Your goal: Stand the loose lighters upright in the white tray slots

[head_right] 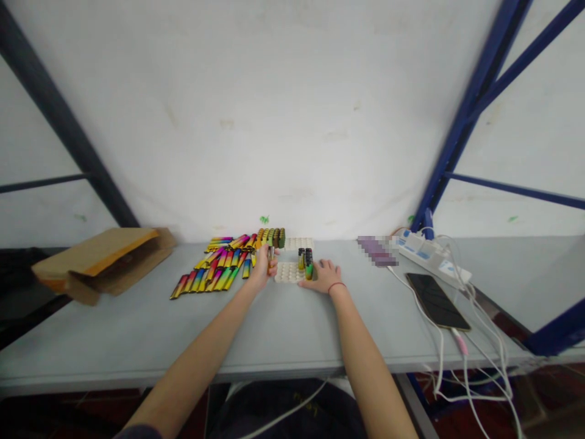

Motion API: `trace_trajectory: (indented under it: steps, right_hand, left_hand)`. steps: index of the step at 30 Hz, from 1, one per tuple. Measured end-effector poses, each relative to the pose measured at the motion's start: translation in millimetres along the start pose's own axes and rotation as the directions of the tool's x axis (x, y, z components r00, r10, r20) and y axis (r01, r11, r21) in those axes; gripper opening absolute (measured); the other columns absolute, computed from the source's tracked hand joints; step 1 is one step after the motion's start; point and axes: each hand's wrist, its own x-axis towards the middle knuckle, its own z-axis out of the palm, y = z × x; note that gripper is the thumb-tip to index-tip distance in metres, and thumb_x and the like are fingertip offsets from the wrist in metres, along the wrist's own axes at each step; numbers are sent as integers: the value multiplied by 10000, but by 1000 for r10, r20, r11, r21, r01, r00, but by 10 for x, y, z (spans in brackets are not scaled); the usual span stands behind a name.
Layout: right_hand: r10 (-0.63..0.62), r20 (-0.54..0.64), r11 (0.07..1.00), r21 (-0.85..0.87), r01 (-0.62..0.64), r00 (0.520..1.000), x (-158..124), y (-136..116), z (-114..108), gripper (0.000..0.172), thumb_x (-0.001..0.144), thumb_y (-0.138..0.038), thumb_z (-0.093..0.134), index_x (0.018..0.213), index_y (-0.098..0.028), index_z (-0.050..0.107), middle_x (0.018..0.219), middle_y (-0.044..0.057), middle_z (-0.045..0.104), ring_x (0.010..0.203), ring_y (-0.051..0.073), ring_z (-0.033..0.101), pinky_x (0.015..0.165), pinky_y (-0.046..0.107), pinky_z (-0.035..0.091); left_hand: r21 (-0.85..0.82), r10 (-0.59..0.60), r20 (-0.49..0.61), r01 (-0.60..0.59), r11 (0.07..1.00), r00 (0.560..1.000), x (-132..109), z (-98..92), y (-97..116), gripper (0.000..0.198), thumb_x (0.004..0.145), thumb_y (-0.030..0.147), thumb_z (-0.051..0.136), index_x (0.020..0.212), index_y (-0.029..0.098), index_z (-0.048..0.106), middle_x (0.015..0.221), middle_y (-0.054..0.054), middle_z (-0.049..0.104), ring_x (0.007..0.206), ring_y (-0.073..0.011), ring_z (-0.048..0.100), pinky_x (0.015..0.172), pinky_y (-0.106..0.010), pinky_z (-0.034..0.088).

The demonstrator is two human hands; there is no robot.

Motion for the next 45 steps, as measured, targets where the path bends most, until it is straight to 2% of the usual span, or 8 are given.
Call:
trace_trajectory:
  steps: [3,7,13,18,28,35,42,45]
  right_hand:
    - [1,-9,1000,-3,-1,1000,18,23,18,896,812,-760,634,1513,-228,465,1595,192,402,1490,365,340,1185,541,254]
    - [3,-2,1000,-16,-3,1000,29,34,24,865,829,-745,624,1504,-225,477,1603,190,396,1491,354,346,1184,533,265]
    - [1,5,999,-33,-1,1000,19,20,6,872,839,-743,611,1518,-217,462,1610,187,394,1502,344,338,1197,526,260]
    - [8,6,999,-40,-8,1000,24,25,7,877,842,-737,613,1518,-197,465,1614,195,388,1509,347,327,1202,523,259]
    - [10,8,999,-40,-9,1000,12,10,2,907,828,-761,612,1518,-191,465,1615,197,383,1507,349,327,1201,536,255]
    - [5,-1,999,-38,-5,1000,14,15,1,882,840,-739,618,1521,-200,462,1613,191,392,1506,343,331,1201,523,263]
    - [11,3,999,-40,-11,1000,10,11,3,889,840,-743,615,1521,-192,462,1611,189,392,1504,337,337,1206,513,258]
    - [11,9,999,-35,-10,1000,5,6,-4,899,841,-743,613,1529,-188,451,1615,189,386,1505,340,335,1208,510,256]
  left_hand:
    - [-50,35,-60,-38,998,998,9,-48,-34,543,902,693,435,647,214,449,417,93,304,321,-59,285,368,-178,243]
    - [-146,11,-145,-33,989,989,42,-101,-55,564,902,702,403,602,225,407,396,96,263,317,-60,248,352,-182,213]
    - [-219,20,-88,-39,975,996,80,-123,-70,549,909,665,386,607,212,455,417,75,336,346,-72,349,380,-187,309]
    - [-137,22,-53,-29,990,998,44,-117,-81,615,874,755,396,549,235,351,395,74,285,318,-65,256,340,-192,189]
    - [-108,4,-114,-16,994,993,57,-54,-161,463,971,426,274,546,242,285,394,80,176,321,-75,130,340,-193,112]
    - [-117,39,-157,-58,991,987,56,-51,-188,443,955,421,300,551,237,297,418,80,181,335,-73,150,349,-180,123]
    - [-118,55,-154,-74,990,986,34,-61,-185,534,950,593,341,552,237,314,417,85,194,337,-67,167,348,-184,142]
    - [-131,42,-161,-64,989,986,45,-60,-192,506,940,561,348,551,239,314,412,86,193,333,-67,158,345,-187,131]
